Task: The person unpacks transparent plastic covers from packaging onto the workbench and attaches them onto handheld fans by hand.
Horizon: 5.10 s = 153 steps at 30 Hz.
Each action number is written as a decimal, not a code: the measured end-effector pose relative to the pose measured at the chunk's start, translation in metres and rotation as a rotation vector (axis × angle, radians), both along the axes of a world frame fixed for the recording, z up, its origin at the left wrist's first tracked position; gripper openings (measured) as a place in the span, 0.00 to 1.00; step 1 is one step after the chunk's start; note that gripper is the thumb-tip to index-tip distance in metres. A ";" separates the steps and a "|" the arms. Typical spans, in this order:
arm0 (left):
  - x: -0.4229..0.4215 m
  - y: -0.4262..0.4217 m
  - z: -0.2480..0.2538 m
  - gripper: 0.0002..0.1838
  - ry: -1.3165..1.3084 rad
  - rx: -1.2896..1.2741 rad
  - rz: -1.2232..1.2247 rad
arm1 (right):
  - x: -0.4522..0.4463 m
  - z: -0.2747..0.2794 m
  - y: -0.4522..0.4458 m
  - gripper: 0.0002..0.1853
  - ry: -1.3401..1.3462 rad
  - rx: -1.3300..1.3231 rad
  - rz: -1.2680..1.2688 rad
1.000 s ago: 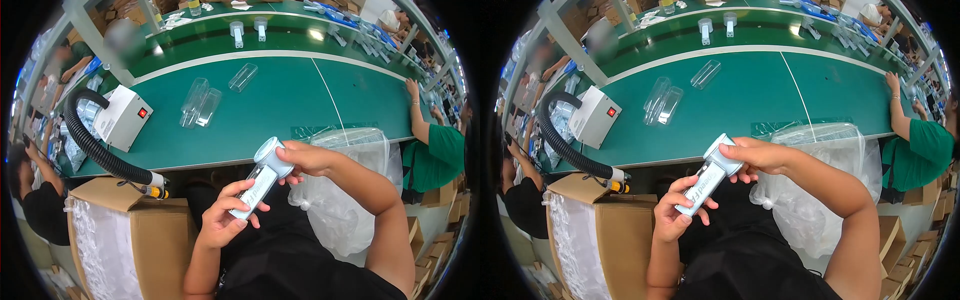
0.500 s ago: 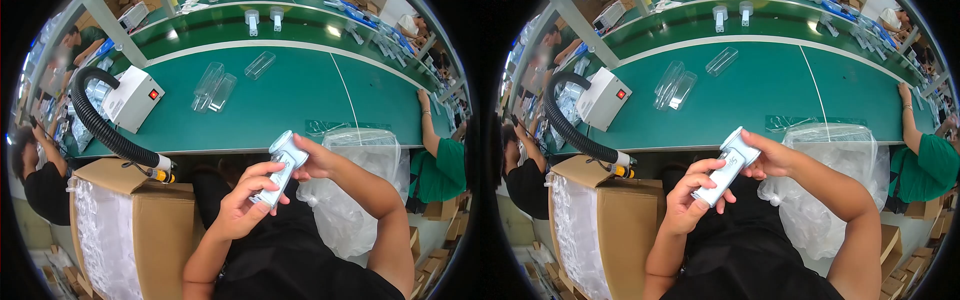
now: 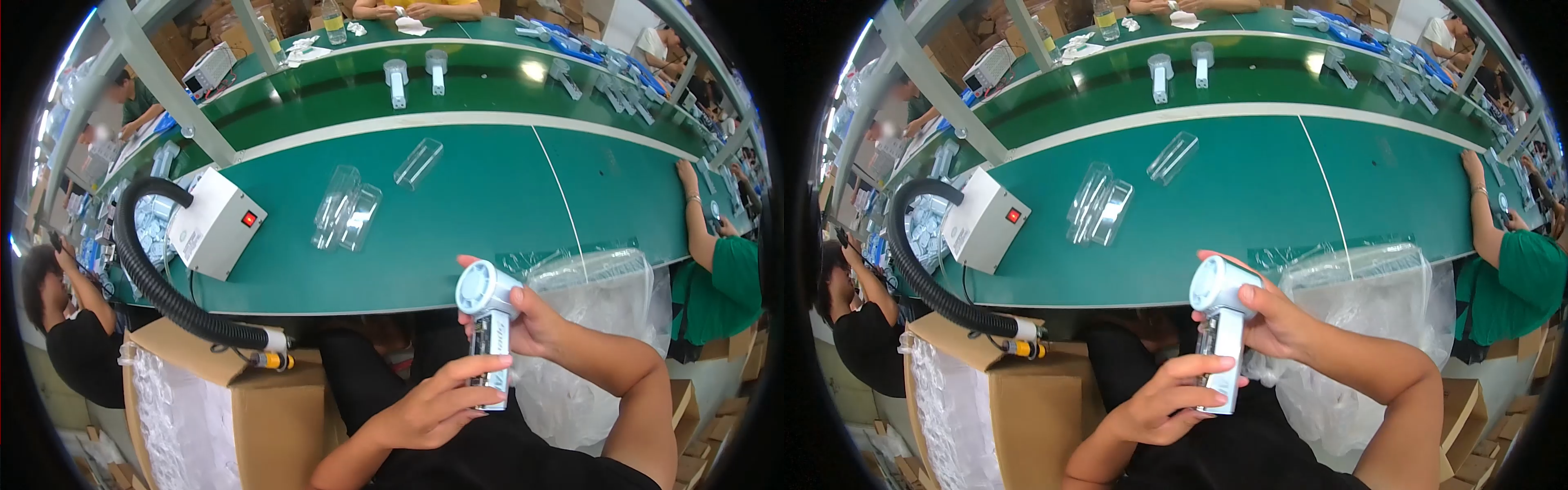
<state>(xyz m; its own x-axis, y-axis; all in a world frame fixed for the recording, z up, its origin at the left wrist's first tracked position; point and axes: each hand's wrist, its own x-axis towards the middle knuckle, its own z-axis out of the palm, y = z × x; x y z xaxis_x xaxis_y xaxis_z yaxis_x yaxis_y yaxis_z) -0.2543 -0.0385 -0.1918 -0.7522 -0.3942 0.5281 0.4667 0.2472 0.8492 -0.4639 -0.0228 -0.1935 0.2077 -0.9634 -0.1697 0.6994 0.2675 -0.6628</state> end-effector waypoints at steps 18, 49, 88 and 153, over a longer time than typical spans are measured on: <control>0.001 -0.172 -0.008 0.31 -0.692 -0.516 1.304 | -0.240 0.026 -0.429 0.44 2.573 0.145 -0.569; 0.114 -0.060 -0.201 0.19 0.290 1.019 0.651 | 0.226 -0.071 -0.051 0.20 0.087 0.141 0.045; 0.053 -0.013 -0.037 0.21 -0.267 0.791 0.262 | 0.028 0.021 -0.033 0.29 1.074 -0.203 0.355; 0.000 -0.135 -0.014 0.38 -0.741 -0.669 1.234 | -0.244 0.052 -0.346 0.36 1.797 0.023 -0.737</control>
<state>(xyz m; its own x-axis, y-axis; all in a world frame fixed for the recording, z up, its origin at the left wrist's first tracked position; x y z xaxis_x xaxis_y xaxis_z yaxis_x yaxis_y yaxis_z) -0.2547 -0.1733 -0.2056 -0.3188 -0.7880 0.5267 -0.7452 0.5518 0.3745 -0.7082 -0.3688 -0.1411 -0.5755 -0.7615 0.2981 -0.7226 0.3029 -0.6213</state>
